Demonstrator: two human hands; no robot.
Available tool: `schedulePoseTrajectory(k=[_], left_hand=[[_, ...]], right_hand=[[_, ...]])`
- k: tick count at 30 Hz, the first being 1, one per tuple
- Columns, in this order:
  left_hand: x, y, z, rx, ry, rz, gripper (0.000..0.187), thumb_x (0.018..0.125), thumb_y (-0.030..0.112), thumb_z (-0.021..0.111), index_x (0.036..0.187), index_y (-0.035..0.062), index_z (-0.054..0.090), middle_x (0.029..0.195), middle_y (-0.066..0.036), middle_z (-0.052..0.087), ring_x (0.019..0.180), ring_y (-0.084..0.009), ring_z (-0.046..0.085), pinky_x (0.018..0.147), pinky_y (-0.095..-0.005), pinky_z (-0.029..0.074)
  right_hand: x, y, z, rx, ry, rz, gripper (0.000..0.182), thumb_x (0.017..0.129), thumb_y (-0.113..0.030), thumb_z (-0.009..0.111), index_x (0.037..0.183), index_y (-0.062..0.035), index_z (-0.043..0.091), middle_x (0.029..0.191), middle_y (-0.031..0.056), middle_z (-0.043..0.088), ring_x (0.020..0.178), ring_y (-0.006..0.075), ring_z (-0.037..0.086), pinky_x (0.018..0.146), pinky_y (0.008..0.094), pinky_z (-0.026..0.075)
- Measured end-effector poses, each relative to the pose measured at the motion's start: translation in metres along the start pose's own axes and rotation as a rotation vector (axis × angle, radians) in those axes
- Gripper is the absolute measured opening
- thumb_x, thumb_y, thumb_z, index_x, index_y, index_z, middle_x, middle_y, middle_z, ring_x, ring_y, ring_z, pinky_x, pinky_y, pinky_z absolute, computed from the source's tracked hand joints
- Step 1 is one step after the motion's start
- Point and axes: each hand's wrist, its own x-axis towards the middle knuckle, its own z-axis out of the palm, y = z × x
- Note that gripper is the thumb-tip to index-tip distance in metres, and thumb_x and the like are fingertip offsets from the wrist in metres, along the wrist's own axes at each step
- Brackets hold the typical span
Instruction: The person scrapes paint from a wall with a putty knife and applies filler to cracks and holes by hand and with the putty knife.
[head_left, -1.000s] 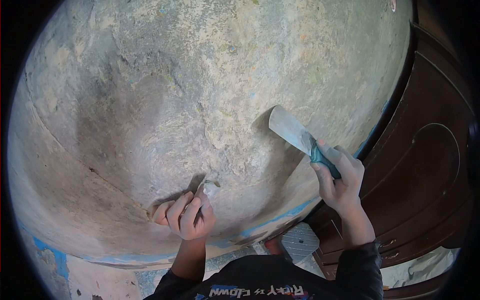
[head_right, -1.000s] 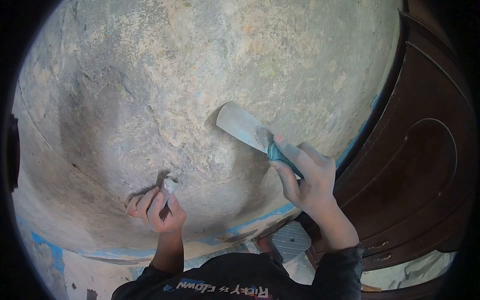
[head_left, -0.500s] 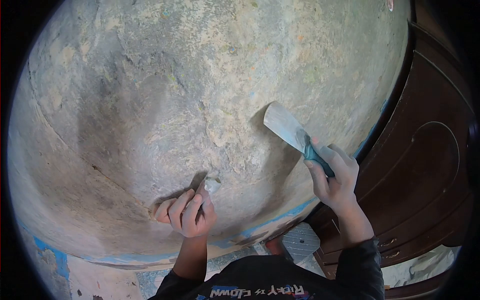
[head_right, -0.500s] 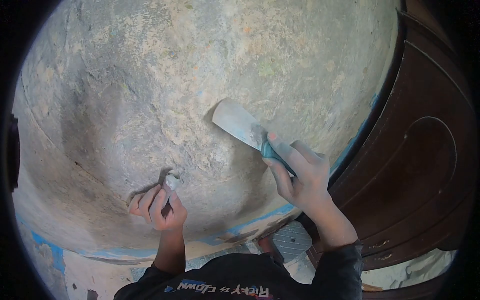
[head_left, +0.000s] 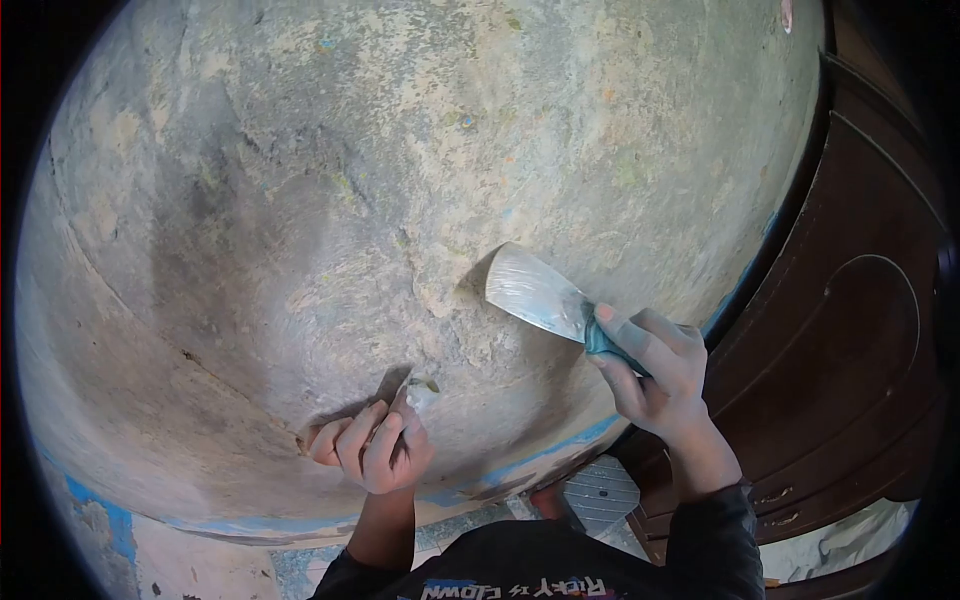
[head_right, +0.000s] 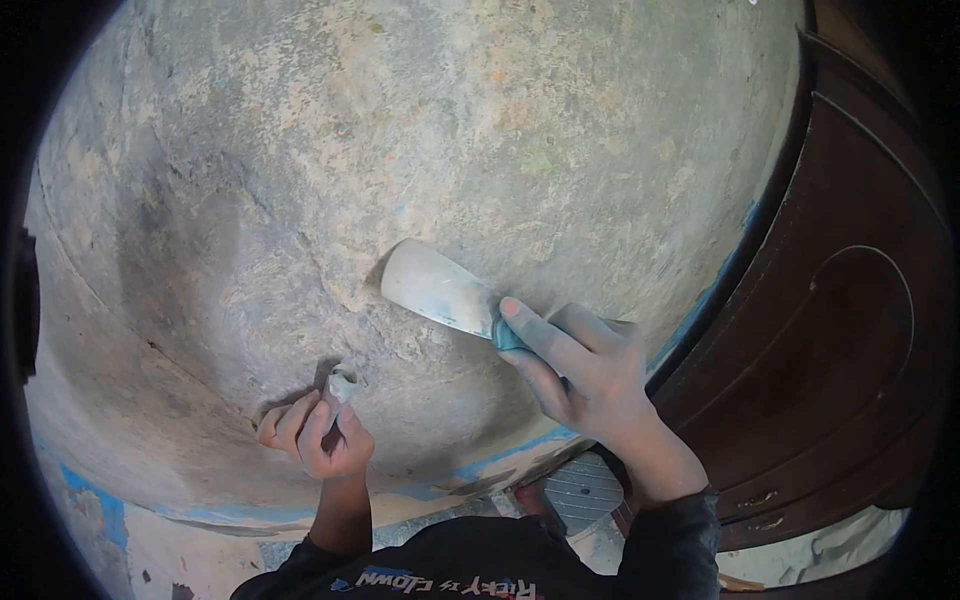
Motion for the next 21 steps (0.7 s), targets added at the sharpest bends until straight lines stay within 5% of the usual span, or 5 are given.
schedulePoseTrajectory(k=[21], left_hand=[[0.001, 0.000, 0.001, 0.002, 0.011, -0.003, 0.016, 0.090, 0.015, 0.070, 0.105, 0.0128, 0.063, 0.104, -0.004, 0.063, 0.098, -0.0256, 0.046, 0.086, -0.0401, 0.037]], right_hand=[[0.012, -0.008, 0.009, -0.007, 0.137, 0.055, 0.055, 0.077, -0.011, 0.084, 0.129, -0.0063, 0.068, 0.070, 0.0073, 0.053, 0.052, 0.0194, 0.054, 0.048, 0.0322, 0.044]])
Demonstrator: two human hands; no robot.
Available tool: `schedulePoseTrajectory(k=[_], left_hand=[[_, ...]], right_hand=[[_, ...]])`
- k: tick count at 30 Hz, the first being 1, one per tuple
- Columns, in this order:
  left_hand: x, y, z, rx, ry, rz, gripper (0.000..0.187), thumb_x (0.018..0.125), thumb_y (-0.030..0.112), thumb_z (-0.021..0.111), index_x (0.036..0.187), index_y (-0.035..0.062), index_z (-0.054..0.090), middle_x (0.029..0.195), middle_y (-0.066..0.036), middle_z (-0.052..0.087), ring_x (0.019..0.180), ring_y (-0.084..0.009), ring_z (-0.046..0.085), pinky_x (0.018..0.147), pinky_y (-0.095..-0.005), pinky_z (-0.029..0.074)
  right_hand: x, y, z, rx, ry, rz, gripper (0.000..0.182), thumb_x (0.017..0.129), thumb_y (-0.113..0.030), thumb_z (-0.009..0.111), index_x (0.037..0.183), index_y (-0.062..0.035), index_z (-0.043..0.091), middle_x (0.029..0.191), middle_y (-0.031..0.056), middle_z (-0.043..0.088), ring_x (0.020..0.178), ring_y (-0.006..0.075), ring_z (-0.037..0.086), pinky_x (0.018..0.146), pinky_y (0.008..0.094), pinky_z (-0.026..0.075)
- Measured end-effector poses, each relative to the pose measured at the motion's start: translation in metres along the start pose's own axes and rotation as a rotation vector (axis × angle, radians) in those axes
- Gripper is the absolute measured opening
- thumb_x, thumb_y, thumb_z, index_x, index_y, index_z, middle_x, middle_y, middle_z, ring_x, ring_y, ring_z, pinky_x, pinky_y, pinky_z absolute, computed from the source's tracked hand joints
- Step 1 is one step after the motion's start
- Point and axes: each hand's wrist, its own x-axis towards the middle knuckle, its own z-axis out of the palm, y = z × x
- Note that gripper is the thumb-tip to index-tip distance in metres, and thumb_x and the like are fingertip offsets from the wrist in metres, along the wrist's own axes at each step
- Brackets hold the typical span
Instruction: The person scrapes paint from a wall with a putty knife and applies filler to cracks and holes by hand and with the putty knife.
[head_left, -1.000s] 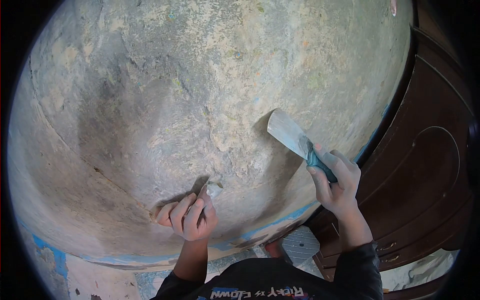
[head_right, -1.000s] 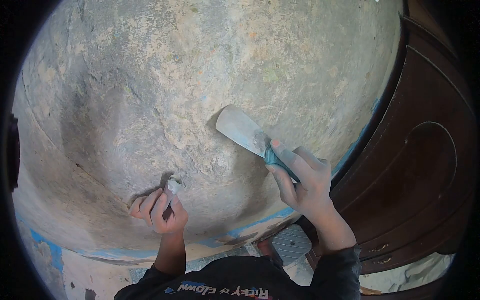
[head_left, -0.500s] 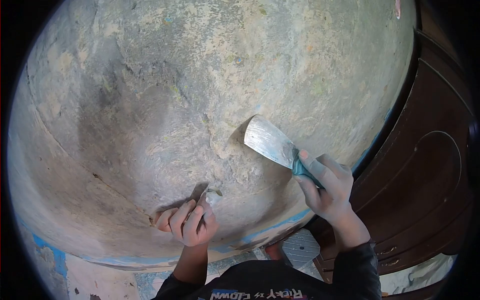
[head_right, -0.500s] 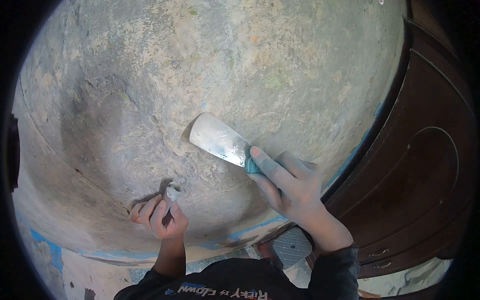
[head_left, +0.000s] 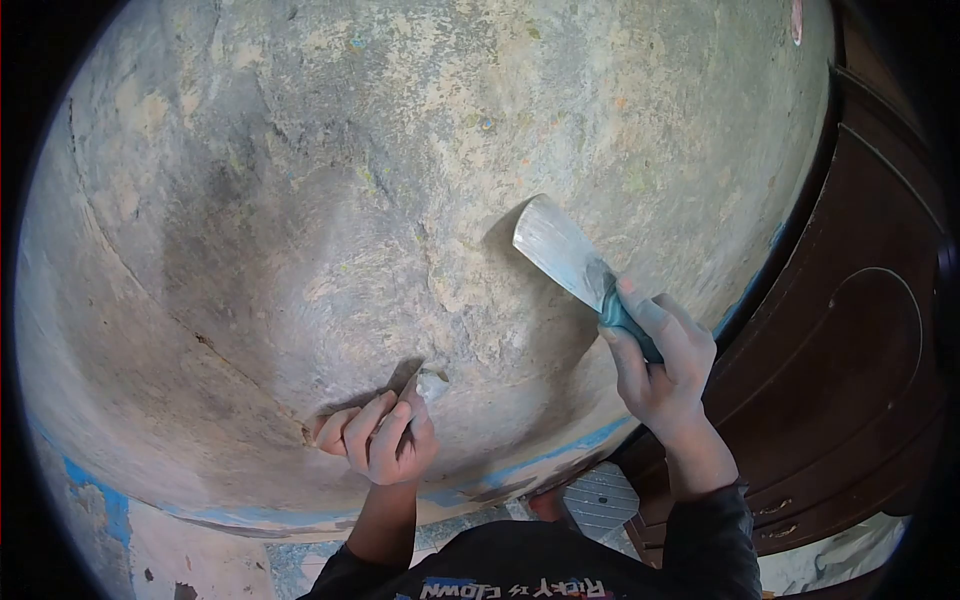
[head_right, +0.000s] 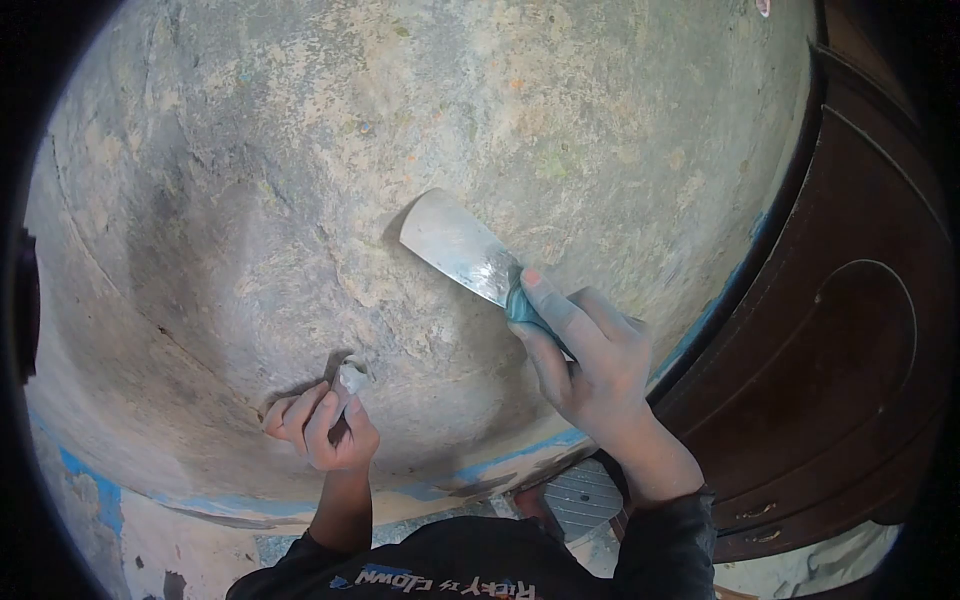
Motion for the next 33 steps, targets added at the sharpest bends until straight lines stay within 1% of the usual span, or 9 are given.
schedulePoseTrajectory(k=[5, 15, 18, 23, 26, 27, 29, 30, 33], left_hand=[[0.000, 0.000, 0.001, -0.002, 0.006, -0.011, 0.016, 0.090, 0.015, 0.069, 0.105, 0.0133, 0.063, 0.103, -0.004, 0.063, 0.098, -0.0262, 0.046, 0.085, -0.0405, 0.037], [-0.002, 0.006, 0.003, -0.027, 0.022, -0.059, 0.014, 0.089, 0.016, 0.071, 0.102, 0.0137, 0.066, 0.099, -0.005, 0.065, 0.097, -0.0270, 0.046, 0.081, -0.0384, 0.038], [-0.003, 0.009, 0.003, -0.031, 0.033, -0.162, 0.022, 0.081, 0.018, 0.081, 0.098, 0.0263, 0.070, 0.096, 0.009, 0.066, 0.095, -0.0192, 0.046, 0.084, -0.0393, 0.033], [0.002, 0.011, 0.004, -0.037, 0.037, -0.174, 0.027, 0.078, 0.016, 0.083, 0.099, 0.0265, 0.071, 0.099, 0.010, 0.067, 0.094, -0.0190, 0.047, 0.089, -0.0386, 0.031], [0.006, 0.011, 0.004, -0.025, 0.011, -0.131, 0.025, 0.080, 0.013, 0.079, 0.102, 0.0195, 0.070, 0.100, 0.002, 0.068, 0.094, -0.0241, 0.048, 0.083, -0.0372, 0.037], [0.008, 0.011, 0.003, -0.015, -0.001, -0.110, 0.024, 0.081, 0.012, 0.077, 0.103, 0.0160, 0.070, 0.101, -0.002, 0.068, 0.095, -0.0266, 0.049, 0.080, -0.0365, 0.040], [0.007, 0.009, 0.003, -0.020, 0.003, -0.105, 0.026, 0.079, 0.010, 0.078, 0.103, 0.0159, 0.070, 0.101, -0.002, 0.068, 0.095, -0.0263, 0.049, 0.080, -0.0366, 0.040], [0.006, 0.010, 0.004, -0.023, 0.006, -0.104, 0.027, 0.078, 0.009, 0.078, 0.103, 0.0159, 0.070, 0.101, -0.002, 0.068, 0.095, -0.0262, 0.049, 0.080, -0.0366, 0.040], [0.003, 0.012, 0.005, -0.043, 0.027, -0.201, 0.032, 0.074, 0.012, 0.084, 0.101, 0.0263, 0.074, 0.101, 0.008, 0.068, 0.093, -0.0198, 0.048, 0.091, -0.0381, 0.031]], right_hand=[[-0.005, -0.001, 0.001, 0.010, -0.142, -0.086, 0.053, 0.077, -0.013, 0.084, 0.128, -0.0071, 0.069, 0.070, 0.0061, 0.054, 0.052, 0.0179, 0.053, 0.047, 0.0312, 0.043], [0.000, -0.004, 0.002, 0.036, -0.118, -0.085, 0.053, 0.076, -0.016, 0.084, 0.127, -0.0080, 0.070, 0.069, 0.0042, 0.054, 0.051, 0.0171, 0.053, 0.046, 0.0303, 0.043], [0.002, -0.009, 0.005, 0.040, -0.112, -0.069, 0.052, 0.076, -0.016, 0.085, 0.126, -0.0079, 0.071, 0.069, 0.0046, 0.054, 0.052, 0.0170, 0.053, 0.047, 0.0307, 0.043], [0.015, -0.015, 0.004, 0.036, -0.194, -0.158, 0.052, 0.078, -0.013, 0.083, 0.128, -0.0085, 0.070, 0.069, 0.0053, 0.054, 0.052, 0.0178, 0.053, 0.048, 0.0309, 0.044], [0.025, -0.010, 0.010, 0.112, -0.001, -0.056, 0.051, 0.078, -0.012, 0.083, 0.128, -0.0090, 0.071, 0.069, 0.0052, 0.054, 0.052, 0.0182, 0.053, 0.049, 0.0311, 0.044], [0.025, -0.012, 0.011, 0.111, -0.033, -0.081, 0.051, 0.078, -0.012, 0.083, 0.128, -0.0088, 0.071, 0.070, 0.0056, 0.054, 0.053, 0.0182, 0.054, 0.049, 0.0308, 0.044], [0.024, -0.015, 0.010, 0.109, -0.097, -0.139, 0.050, 0.078, -0.011, 0.083, 0.127, -0.0083, 0.071, 0.071, 0.0062, 0.056, 0.054, 0.0182, 0.055, 0.050, 0.0304, 0.045], [0.023, -0.016, 0.008, 0.104, -0.215, -0.159, 0.050, 0.080, -0.011, 0.082, 0.128, -0.0075, 0.070, 0.071, 0.0069, 0.057, 0.055, 0.0182, 0.056, 0.050, 0.0301, 0.045], [0.029, -0.022, 0.005, 0.078, -0.176, -0.147, 0.049, 0.080, -0.012, 0.082, 0.127, -0.0082, 0.071, 0.070, 0.0063, 0.056, 0.054, 0.0175, 0.054, 0.051, 0.0304, 0.045]])
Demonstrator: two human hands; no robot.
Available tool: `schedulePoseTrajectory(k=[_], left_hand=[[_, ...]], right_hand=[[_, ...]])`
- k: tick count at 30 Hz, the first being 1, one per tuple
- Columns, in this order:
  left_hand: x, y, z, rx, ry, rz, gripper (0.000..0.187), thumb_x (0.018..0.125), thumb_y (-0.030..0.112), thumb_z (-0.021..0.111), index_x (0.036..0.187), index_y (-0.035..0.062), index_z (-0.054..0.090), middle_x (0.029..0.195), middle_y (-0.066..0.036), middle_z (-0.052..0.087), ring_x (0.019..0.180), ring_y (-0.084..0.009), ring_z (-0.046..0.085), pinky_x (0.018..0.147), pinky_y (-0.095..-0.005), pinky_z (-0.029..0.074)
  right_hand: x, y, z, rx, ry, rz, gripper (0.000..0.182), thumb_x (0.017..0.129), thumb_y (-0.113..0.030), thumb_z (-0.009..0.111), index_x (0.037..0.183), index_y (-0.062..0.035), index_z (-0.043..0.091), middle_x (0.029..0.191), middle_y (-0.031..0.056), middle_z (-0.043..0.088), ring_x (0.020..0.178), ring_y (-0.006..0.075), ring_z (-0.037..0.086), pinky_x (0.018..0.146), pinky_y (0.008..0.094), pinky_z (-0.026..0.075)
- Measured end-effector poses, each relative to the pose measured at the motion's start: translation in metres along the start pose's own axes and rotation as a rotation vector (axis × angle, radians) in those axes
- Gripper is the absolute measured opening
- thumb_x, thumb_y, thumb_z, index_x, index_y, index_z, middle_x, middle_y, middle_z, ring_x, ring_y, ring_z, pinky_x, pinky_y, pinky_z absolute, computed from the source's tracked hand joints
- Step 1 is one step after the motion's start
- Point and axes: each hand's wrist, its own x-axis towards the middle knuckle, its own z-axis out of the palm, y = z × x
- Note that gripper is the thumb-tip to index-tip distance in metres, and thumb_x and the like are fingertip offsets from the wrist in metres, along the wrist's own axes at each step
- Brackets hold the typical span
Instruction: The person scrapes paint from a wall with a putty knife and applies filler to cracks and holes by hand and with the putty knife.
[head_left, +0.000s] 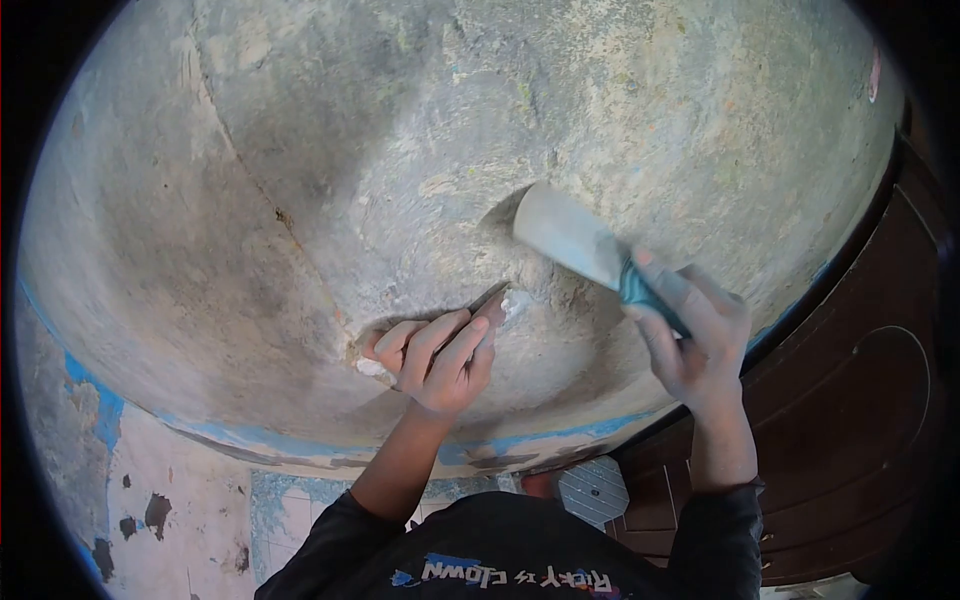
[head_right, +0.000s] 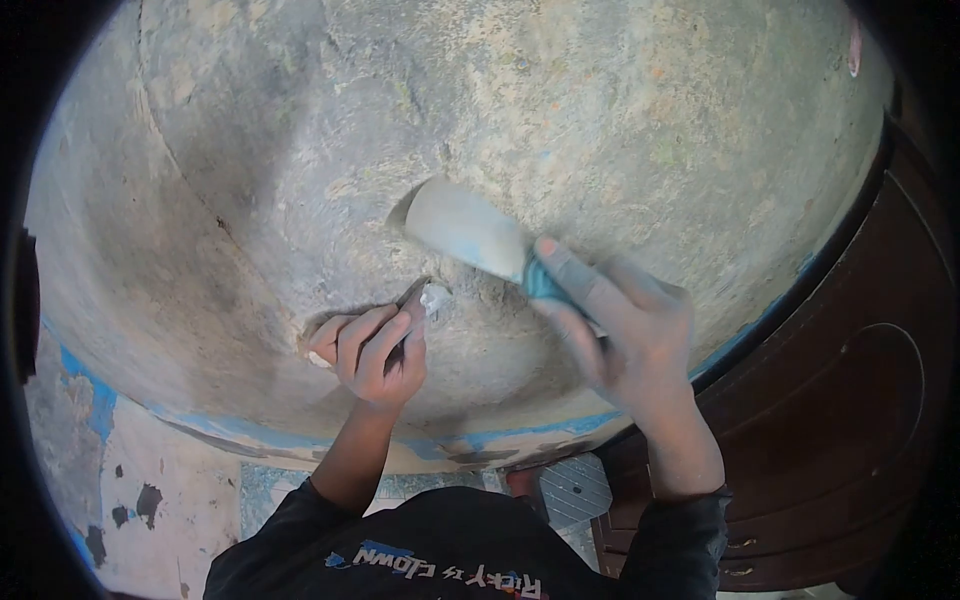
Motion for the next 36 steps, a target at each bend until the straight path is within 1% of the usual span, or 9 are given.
schedulePoseTrajectory(k=[4, 7, 11, 18, 21, 24, 30, 33, 36], left_hand=[[0.001, 0.001, -0.001, -0.022, 0.004, -0.028, 0.031, 0.075, 0.010, 0.084, 0.099, 0.0258, 0.074, 0.101, 0.008, 0.068, 0.094, -0.0197, 0.048, 0.088, -0.0363, 0.032], [0.002, 0.000, -0.003, -0.005, 0.008, -0.016, 0.030, 0.075, 0.010, 0.084, 0.099, 0.0256, 0.074, 0.102, 0.008, 0.068, 0.094, -0.0194, 0.049, 0.087, -0.0362, 0.032], [-0.002, -0.005, -0.001, 0.017, 0.017, 0.019, 0.029, 0.075, 0.010, 0.084, 0.098, 0.0255, 0.074, 0.103, 0.008, 0.068, 0.094, -0.0187, 0.049, 0.086, -0.0364, 0.033], [-0.006, -0.007, -0.009, -0.025, -0.020, -0.005, 0.029, 0.074, 0.006, 0.083, 0.095, 0.0229, 0.075, 0.104, 0.006, 0.068, 0.094, -0.0188, 0.050, 0.084, -0.0357, 0.035], [-0.001, -0.005, -0.023, 0.000, -0.063, -0.016, 0.031, 0.076, -0.002, 0.080, 0.100, 0.0158, 0.071, 0.105, -0.001, 0.067, 0.098, -0.0237, 0.051, 0.083, -0.0362, 0.042], [0.002, -0.015, -0.035, 0.057, -0.037, -0.029, 0.028, 0.077, -0.002, 0.080, 0.099, 0.0133, 0.071, 0.106, -0.002, 0.067, 0.099, -0.0239, 0.052, 0.084, -0.0372, 0.042], [0.013, -0.031, -0.051, 0.153, 0.025, -0.099, 0.025, 0.078, 0.003, 0.081, 0.099, 0.0150, 0.073, 0.103, 0.001, 0.068, 0.099, -0.0220, 0.052, 0.087, -0.0356, 0.039], [0.015, -0.031, -0.052, 0.144, 0.031, -0.126, 0.026, 0.078, 0.004, 0.082, 0.100, 0.0153, 0.073, 0.103, 0.001, 0.068, 0.100, -0.0224, 0.050, 0.088, -0.0360, 0.039], [0.017, -0.032, -0.054, 0.152, 0.016, -0.120, 0.027, 0.078, 0.005, 0.082, 0.101, 0.0156, 0.073, 0.104, 0.001, 0.068, 0.100, -0.0226, 0.049, 0.088, -0.0357, 0.039]], right_hand=[[0.003, 0.004, 0.005, 0.035, 0.144, 0.063, 0.049, 0.078, -0.015, 0.083, 0.125, -0.0090, 0.072, 0.068, 0.0059, 0.053, 0.053, 0.0169, 0.052, 0.050, 0.0311, 0.043], [0.002, 0.007, 0.001, 0.021, -0.047, -0.070, 0.050, 0.079, -0.016, 0.083, 0.127, -0.0088, 0.072, 0.070, 0.0073, 0.058, 0.056, 0.0169, 0.053, 0.051, 0.0310, 0.044], [0.009, 0.006, -0.001, -0.072, 0.124, 0.069, 0.051, 0.079, -0.020, 0.084, 0.127, -0.0085, 0.071, 0.072, 0.0093, 0.060, 0.057, 0.0202, 0.056, 0.052, 0.0319, 0.045], [0.019, -0.010, -0.002, -0.064, -0.083, -0.031, 0.055, 0.077, -0.023, 0.084, 0.130, -0.0133, 0.071, 0.074, 0.0079, 0.060, 0.058, 0.0209, 0.057, 0.054, 0.0349, 0.047], [0.023, -0.008, 0.002, -0.027, 0.065, 0.078, 0.055, 0.077, -0.024, 0.084, 0.129, -0.0144, 0.071, 0.075, 0.0074, 0.061, 0.059, 0.0208, 0.058, 0.054, 0.0351, 0.048], [0.024, -0.017, 0.000, -0.013, -0.078, -0.003, 0.053, 0.078, -0.023, 0.083, 0.129, -0.0134, 0.071, 0.075, 0.0077, 0.061, 0.059, 0.0201, 0.059, 0.054, 0.0342, 0.048], [0.024, -0.016, 0.003, 0.008, 0.047, 0.057, 0.050, 0.079, -0.014, 0.083, 0.127, -0.0041, 0.070, 0.074, 0.0119, 0.061, 0.061, 0.0194, 0.060, 0.055, 0.0319, 0.047], [0.026, -0.024, -0.003, -0.061, -0.184, -0.016, 0.051, 0.079, -0.014, 0.084, 0.128, -0.0053, 0.070, 0.073, 0.0109, 0.060, 0.060, 0.0196, 0.059, 0.055, 0.0316, 0.046], [0.030, -0.018, 0.002, -0.114, 0.018, -0.001, 0.054, 0.078, -0.019, 0.084, 0.129, -0.0141, 0.071, 0.073, 0.0055, 0.060, 0.056, 0.0160, 0.057, 0.050, 0.0302, 0.045]])
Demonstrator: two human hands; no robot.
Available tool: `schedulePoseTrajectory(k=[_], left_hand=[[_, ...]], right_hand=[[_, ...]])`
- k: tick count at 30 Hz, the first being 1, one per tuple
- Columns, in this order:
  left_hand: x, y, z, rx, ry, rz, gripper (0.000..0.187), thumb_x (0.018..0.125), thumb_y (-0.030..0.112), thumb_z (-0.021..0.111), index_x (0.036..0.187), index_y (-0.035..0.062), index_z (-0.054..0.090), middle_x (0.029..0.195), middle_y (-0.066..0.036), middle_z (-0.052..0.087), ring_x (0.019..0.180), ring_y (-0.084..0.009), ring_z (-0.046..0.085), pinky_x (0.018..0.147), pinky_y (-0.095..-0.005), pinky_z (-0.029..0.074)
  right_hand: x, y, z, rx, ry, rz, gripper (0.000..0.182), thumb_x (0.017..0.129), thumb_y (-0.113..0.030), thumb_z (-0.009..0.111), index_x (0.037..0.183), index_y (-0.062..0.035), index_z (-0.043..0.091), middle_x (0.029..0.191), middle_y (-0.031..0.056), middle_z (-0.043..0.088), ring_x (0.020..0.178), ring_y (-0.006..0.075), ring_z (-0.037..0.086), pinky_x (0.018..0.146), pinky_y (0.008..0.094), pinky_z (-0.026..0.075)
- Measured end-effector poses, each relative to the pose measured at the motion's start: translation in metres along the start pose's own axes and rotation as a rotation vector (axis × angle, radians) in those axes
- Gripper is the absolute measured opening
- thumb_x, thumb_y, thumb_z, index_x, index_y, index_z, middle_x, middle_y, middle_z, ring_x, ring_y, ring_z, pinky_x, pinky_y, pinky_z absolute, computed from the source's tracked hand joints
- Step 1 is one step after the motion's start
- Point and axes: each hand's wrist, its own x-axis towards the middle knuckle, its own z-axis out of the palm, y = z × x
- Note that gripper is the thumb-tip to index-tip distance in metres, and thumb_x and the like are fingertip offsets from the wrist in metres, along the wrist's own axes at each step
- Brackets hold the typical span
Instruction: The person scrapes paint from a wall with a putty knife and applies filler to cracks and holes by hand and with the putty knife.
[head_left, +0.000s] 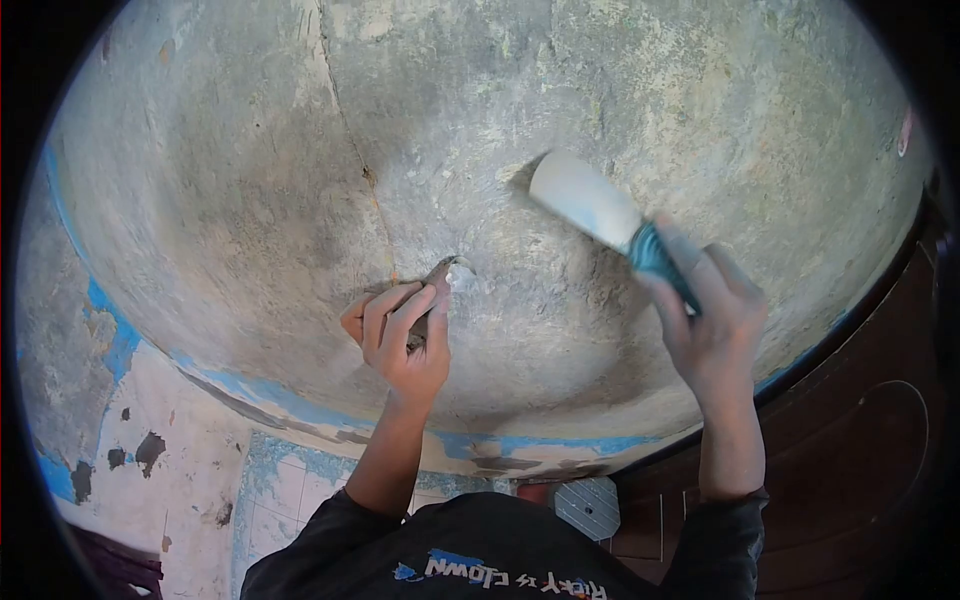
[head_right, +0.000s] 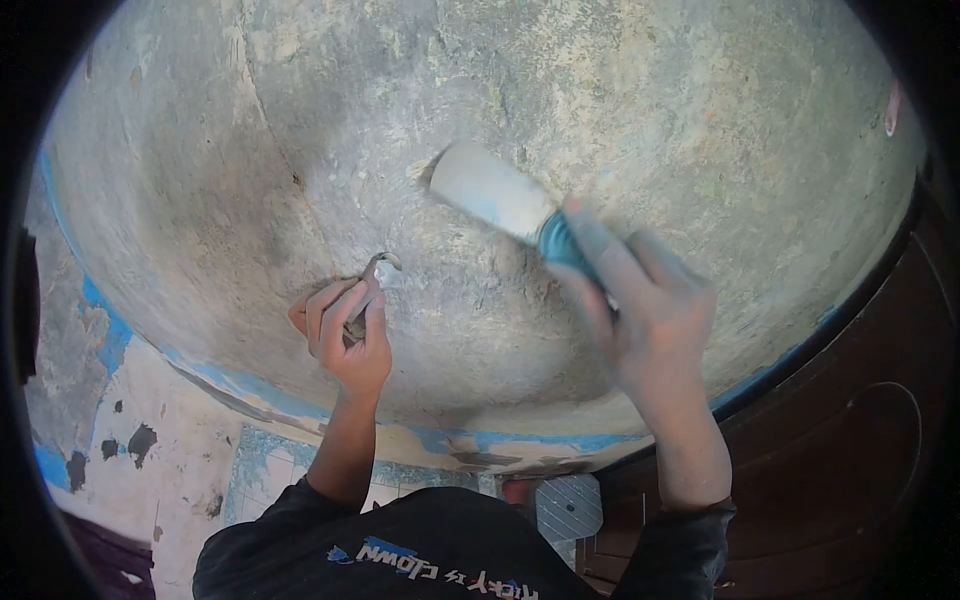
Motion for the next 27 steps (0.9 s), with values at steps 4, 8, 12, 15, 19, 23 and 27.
schedulePoseTrajectory(k=[4, 8, 12, 15, 19, 23, 27], left_hand=[[-0.0022, -0.0017, -0.0021, 0.000, -0.018, -0.011, 0.029, 0.077, 0.005, 0.083, 0.103, 0.0154, 0.073, 0.104, 0.001, 0.068, 0.102, -0.0228, 0.048, 0.088, -0.0355, 0.039], [-0.0016, -0.0021, -0.0025, -0.025, -0.011, -0.028, 0.030, 0.078, 0.005, 0.082, 0.104, 0.0146, 0.073, 0.104, 0.001, 0.067, 0.103, -0.0235, 0.047, 0.089, -0.0365, 0.039], [0.0000, 0.0012, -0.0028, -0.021, -0.016, -0.046, 0.030, 0.077, 0.004, 0.082, 0.105, 0.0142, 0.073, 0.104, 0.000, 0.067, 0.102, -0.0243, 0.047, 0.089, -0.0369, 0.039], [0.0010, 0.0024, -0.0033, -0.028, -0.021, -0.051, 0.030, 0.077, 0.004, 0.082, 0.104, 0.0140, 0.073, 0.105, 0.000, 0.066, 0.101, -0.0247, 0.047, 0.088, -0.0367, 0.039], [0.0010, 0.0038, -0.0043, -0.031, -0.032, -0.055, 0.030, 0.078, 0.004, 0.081, 0.105, 0.0139, 0.073, 0.104, -0.001, 0.066, 0.101, -0.0249, 0.048, 0.087, -0.0369, 0.039], [0.0013, 0.0023, -0.0043, -0.020, -0.034, -0.044, 0.031, 0.078, 0.004, 0.081, 0.106, 0.0137, 0.073, 0.104, -0.001, 0.066, 0.101, -0.0249, 0.047, 0.086, -0.0371, 0.039], [0.0023, 0.0030, -0.0057, -0.014, -0.041, -0.043, 0.030, 0.079, 0.004, 0.081, 0.106, 0.0136, 0.073, 0.105, -0.001, 0.066, 0.101, -0.0249, 0.046, 0.086, -0.0374, 0.039]], right_hand=[[0.0043, -0.0032, -0.0019, 0.066, -0.020, -0.053, 0.053, 0.077, -0.020, 0.084, 0.128, -0.0144, 0.071, 0.070, 0.0047, 0.058, 0.052, 0.0155, 0.053, 0.048, 0.0302, 0.043], [0.0038, -0.0018, -0.0033, 0.005, -0.018, -0.043, 0.052, 0.078, -0.022, 0.084, 0.128, -0.0149, 0.072, 0.070, 0.0044, 0.058, 0.051, 0.0156, 0.053, 0.047, 0.0304, 0.043], [0.0012, -0.0043, -0.0033, -0.008, -0.104, -0.093, 0.051, 0.078, -0.024, 0.083, 0.127, -0.0152, 0.072, 0.069, 0.0040, 0.056, 0.050, 0.0156, 0.053, 0.047, 0.0302, 0.042], [0.0031, -0.0031, -0.0036, -0.027, -0.017, -0.079, 0.050, 0.079, -0.025, 0.083, 0.127, -0.0145, 0.072, 0.069, 0.0042, 0.056, 0.051, 0.0157, 0.054, 0.047, 0.0302, 0.042], [-0.0016, -0.0041, -0.0018, -0.028, -0.077, -0.103, 0.050, 0.080, -0.025, 0.082, 0.128, -0.0142, 0.072, 0.071, 0.0044, 0.056, 0.054, 0.0161, 0.055, 0.048, 0.0306, 0.043], [0.0008, -0.0046, -0.0004, -0.027, -0.014, -0.077, 0.050, 0.080, -0.024, 0.082, 0.128, -0.0142, 0.071, 0.071, 0.0042, 0.056, 0.054, 0.0169, 0.055, 0.048, 0.0315, 0.043], [-0.0044, -0.0053, -0.0007, -0.024, -0.123, -0.100, 0.052, 0.080, -0.024, 0.082, 0.129, -0.0135, 0.070, 0.071, 0.0045, 0.055, 0.054, 0.0176, 0.056, 0.047, 0.0320, 0.042]])
